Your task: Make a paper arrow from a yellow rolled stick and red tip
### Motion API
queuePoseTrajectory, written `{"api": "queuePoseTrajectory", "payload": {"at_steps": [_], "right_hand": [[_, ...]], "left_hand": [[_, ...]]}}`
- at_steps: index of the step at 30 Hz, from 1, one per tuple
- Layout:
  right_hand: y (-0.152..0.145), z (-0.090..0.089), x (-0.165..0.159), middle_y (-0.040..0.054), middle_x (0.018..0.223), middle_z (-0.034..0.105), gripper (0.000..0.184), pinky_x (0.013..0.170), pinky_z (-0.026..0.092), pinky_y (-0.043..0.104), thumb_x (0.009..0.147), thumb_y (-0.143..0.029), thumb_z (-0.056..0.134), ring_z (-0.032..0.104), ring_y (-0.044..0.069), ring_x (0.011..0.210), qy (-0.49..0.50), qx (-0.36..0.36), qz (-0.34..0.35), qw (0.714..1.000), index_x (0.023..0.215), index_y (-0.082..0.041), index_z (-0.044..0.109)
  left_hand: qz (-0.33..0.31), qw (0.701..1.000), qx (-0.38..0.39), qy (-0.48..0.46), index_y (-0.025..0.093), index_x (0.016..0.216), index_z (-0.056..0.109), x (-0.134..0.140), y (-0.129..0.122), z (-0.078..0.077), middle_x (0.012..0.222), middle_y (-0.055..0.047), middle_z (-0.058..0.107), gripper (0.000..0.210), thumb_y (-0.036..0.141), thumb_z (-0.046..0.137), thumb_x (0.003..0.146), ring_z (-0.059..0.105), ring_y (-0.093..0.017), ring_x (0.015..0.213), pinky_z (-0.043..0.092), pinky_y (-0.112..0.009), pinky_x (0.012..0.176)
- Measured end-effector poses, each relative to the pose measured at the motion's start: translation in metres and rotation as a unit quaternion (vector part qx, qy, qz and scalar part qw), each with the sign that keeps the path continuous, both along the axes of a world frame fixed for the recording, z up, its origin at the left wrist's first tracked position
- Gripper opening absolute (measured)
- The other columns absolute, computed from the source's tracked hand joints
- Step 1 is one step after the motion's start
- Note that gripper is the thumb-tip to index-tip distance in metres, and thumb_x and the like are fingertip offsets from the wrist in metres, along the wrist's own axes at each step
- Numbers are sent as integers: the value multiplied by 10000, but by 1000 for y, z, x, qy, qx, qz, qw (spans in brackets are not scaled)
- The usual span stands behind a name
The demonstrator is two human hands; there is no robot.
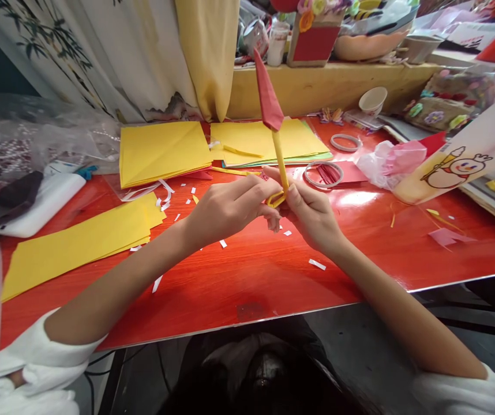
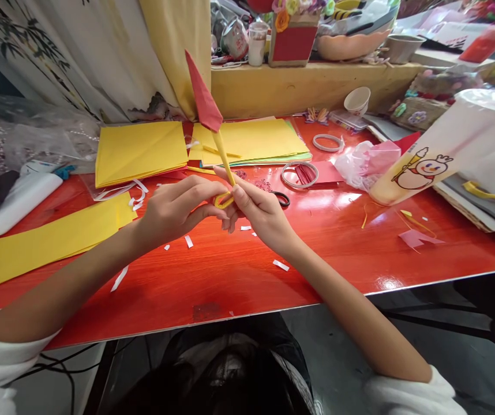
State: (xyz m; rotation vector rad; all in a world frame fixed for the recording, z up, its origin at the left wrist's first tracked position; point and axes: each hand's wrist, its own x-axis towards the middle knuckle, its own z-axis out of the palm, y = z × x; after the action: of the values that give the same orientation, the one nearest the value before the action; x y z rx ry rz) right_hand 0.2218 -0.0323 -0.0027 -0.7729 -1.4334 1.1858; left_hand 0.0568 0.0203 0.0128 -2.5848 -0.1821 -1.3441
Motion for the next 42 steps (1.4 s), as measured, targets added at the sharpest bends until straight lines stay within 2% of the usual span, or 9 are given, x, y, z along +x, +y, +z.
{"api": "queuePoseTrajectory", "payload": {"at_steps": [8, 11, 16, 20, 24, 29, 35, 38, 42], "right_hand": [[2, -6, 5, -3, 643, 607, 260, 444, 476, 209, 906, -321, 459, 597, 88, 517, 36, -5, 58, 998, 1037, -166, 624], [1, -3, 4, 3, 669, 625, 224, 454, 476, 198, 909, -303, 459, 602, 80, 529, 47, -4, 57, 997, 936, -167, 635], [0, -1, 0, 8, 651, 632, 225, 452, 478, 198, 902, -302, 473, 597, 78, 508, 47, -18, 32, 998, 825, -149, 619], [1, -3, -4, 6, 654, 637, 227, 472, 497, 215, 905, -323, 461, 612, 88, 523, 67, -7, 16, 998, 842, -160, 605], [3, -4, -5, -5, 681, 637, 207, 483, 499, 209, 894, -342, 481, 611, 80, 537, 99, -15, 16, 995, 941, -185, 606], [6, -6, -3, -13, 696, 629, 220, 485, 495, 187, 878, -350, 510, 609, 68, 555, 136, -33, 32, 990, 1006, -204, 613], [6, -8, -3, -12, 692, 631, 218, 473, 488, 166, 873, -359, 517, 596, 57, 537, 148, -73, 41, 985, 977, -199, 624], [7, -9, -4, -8, 689, 636, 210, 467, 479, 161, 890, -346, 491, 596, 58, 536, 159, -70, 49, 984, 951, -195, 624], [8, -9, -5, -6, 689, 629, 226, 485, 486, 170, 879, -377, 499, 587, 58, 537, 150, -65, 25, 986, 874, -184, 617]], "left_hand": [[-39, 997, -54, 31, 223, 1038, 511, -1, 5, -3, 839, 2, 623, 161, 192, 467, 887, 636, -83, 774, 547, -193, 675], [-54, 988, -142, 8, 243, 1031, 544, -1, 2, 0, 887, -14, 619, 208, 148, 414, 898, 623, -89, 821, 552, -219, 710], [-55, 946, -318, -43, 230, 973, 623, 1, -4, 4, 828, -7, 604, 208, 133, 474, 865, 597, -77, 691, 545, -232, 659], [-54, 923, -378, -54, 242, 991, 651, 1, -5, 8, 813, -1, 620, 242, 125, 489, 855, 601, -91, 717, 543, -259, 699], [-69, 914, -394, -63, 250, 1049, 652, 0, -3, 11, 796, 3, 618, 298, 99, 498, 844, 597, -96, 761, 543, -259, 718], [-61, 915, -396, -49, 282, 1090, 627, 0, -4, 15, 788, 9, 603, 276, 200, 469, 879, 600, -107, 758, 543, -277, 717], [-88, 895, -437, -19, 290, 1302, 402, 1, -2, 18, 746, 37, 603, 477, 279, 545, 847, 595, -83, 675, 529, -211, 649], [-73, 905, -418, -23, 266, 1176, 507, 1, -3, 17, 791, 25, 616, 324, 273, 538, 853, 602, -84, 701, 525, -214, 656], [-11, 944, -330, -28, 222, 958, 613, 1, -4, 15, 873, -7, 605, 132, 218, 552, 841, 590, -100, 783, 512, -245, 722]]}}
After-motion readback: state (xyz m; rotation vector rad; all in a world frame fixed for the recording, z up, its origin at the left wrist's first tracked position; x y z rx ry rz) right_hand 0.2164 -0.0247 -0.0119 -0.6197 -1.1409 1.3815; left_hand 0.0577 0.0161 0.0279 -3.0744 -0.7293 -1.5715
